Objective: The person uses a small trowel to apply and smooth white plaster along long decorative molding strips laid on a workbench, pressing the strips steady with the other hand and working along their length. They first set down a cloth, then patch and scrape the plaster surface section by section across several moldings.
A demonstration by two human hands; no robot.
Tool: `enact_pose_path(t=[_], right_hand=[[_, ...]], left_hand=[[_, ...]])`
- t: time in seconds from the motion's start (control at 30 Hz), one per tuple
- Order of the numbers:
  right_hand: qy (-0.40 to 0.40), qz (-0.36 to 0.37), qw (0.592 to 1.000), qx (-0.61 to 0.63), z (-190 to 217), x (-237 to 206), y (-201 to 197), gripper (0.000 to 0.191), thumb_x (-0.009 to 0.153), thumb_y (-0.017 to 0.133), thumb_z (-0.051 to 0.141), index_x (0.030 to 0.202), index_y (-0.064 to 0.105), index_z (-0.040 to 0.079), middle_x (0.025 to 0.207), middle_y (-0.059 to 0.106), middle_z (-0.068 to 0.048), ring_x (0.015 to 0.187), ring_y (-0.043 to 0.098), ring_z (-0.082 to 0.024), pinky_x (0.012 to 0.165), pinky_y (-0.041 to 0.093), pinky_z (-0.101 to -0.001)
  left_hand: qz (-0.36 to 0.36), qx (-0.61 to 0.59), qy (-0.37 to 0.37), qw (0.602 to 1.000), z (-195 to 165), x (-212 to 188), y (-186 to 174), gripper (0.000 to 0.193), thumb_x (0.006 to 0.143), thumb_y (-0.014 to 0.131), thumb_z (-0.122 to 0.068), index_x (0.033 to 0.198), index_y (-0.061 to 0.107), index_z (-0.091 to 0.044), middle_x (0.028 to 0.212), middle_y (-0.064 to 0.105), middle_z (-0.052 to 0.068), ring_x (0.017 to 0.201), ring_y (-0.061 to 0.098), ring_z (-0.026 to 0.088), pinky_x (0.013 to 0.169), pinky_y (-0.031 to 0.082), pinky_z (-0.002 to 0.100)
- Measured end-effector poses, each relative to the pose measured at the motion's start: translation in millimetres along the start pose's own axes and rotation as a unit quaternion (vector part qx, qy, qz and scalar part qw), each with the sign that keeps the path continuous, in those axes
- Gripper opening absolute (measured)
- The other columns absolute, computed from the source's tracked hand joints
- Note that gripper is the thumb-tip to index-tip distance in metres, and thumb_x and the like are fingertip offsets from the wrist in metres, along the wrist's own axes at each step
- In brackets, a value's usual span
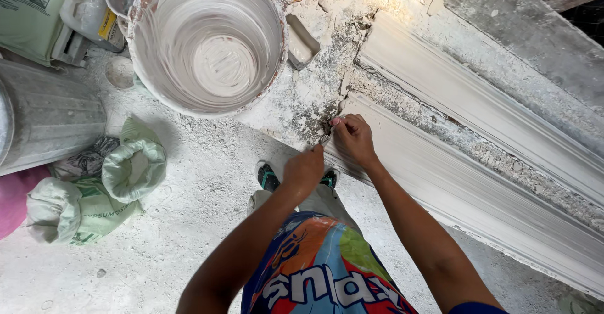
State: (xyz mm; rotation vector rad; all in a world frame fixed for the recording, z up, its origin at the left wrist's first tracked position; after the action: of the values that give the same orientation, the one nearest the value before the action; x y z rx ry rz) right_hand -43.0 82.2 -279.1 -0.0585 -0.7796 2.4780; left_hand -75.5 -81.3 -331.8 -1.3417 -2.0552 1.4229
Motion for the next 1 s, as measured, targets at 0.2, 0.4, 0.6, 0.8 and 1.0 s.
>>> enact_pose_path(t=[0.2, 0.4, 0.6, 0.8, 1.0], right_hand=[[0.193, 0.046, 0.972, 0.127, -11.3, -3.5, 9.1, 0.034, 0.104, 0.064, 0.033, 0.094, 0.078, 0.004, 0.083, 0.071, 0.001, 0.084, 0.052, -0.01, 0.081, 0.044, -0.0286], [0.169, 0.025, 0.975, 0.145, -8.3, -2.7, 9.7, 0.035, 0.103, 0.063, 0.036, 0.091, 0.074, 0.006, 0.087, 0.068, 0.001, 0.09, 0.054, -0.01, 0.085, 0.045, -0.029], [0.154, 0.021, 0.979, 0.129, -2.7, -1.9, 9.2, 0.039, 0.108, 0.061, 0.037, 0.089, 0.073, 0.005, 0.088, 0.067, 0.0, 0.093, 0.053, -0.012, 0.088, 0.044, -0.0294], [0.15, 0.056, 0.987, 0.027, -0.1, -5.9, -5.5, 0.03, 0.107, 0.058, 0.034, 0.113, 0.078, 0.012, 0.096, 0.065, -0.006, 0.095, 0.05, -0.018, 0.084, 0.042, -0.0334], [-0.082, 0.076, 0.962, -0.247, 15.2, -21.3, -19.2, 0.046, 0.089, 0.053, 0.018, 0.133, 0.065, 0.014, 0.143, 0.058, -0.011, 0.135, 0.043, -0.033, 0.114, 0.028, -0.0537]], left_hand=[[-0.132, 0.1, 0.09, 0.982, 14.2, -23.7, -4.4, 0.013, 0.099, 0.059, -0.014, 0.108, 0.056, -0.005, 0.085, 0.069, 0.012, 0.05, 0.069, 0.024, 0.04, 0.054, 0.036], [-0.076, 0.049, 0.049, 0.995, 2.7, -12.6, 12.3, 0.016, 0.097, 0.059, -0.016, 0.109, 0.054, -0.006, 0.088, 0.069, 0.014, 0.058, 0.072, 0.028, 0.046, 0.057, 0.039], [-0.029, 0.013, 0.012, 0.999, 0.5, 1.2, 12.7, 0.019, 0.097, 0.058, -0.016, 0.112, 0.053, -0.007, 0.092, 0.071, 0.015, 0.068, 0.074, 0.031, 0.051, 0.059, 0.042], [-0.12, 0.076, 0.075, 0.987, 8.4, -15.2, 1.2, 0.023, 0.097, 0.058, -0.014, 0.118, 0.053, -0.006, 0.096, 0.07, 0.013, 0.059, 0.073, 0.028, 0.046, 0.059, 0.04], [-0.149, 0.077, 0.073, 0.983, 7.9, -16.9, -0.4, 0.022, 0.097, 0.058, -0.016, 0.116, 0.053, -0.006, 0.099, 0.07, 0.014, 0.057, 0.073, 0.026, 0.044, 0.058, 0.039]])
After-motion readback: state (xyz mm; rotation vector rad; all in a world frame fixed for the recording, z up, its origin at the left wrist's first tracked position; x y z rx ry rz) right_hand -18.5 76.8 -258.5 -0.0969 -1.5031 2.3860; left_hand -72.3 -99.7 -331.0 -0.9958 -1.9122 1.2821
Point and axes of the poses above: each hand's wrist, its own x-axis towards the middle knuckle, its own y-axis out of the palm, z = x × y, the point moved 4 cm from there along x, towards the middle knuckle
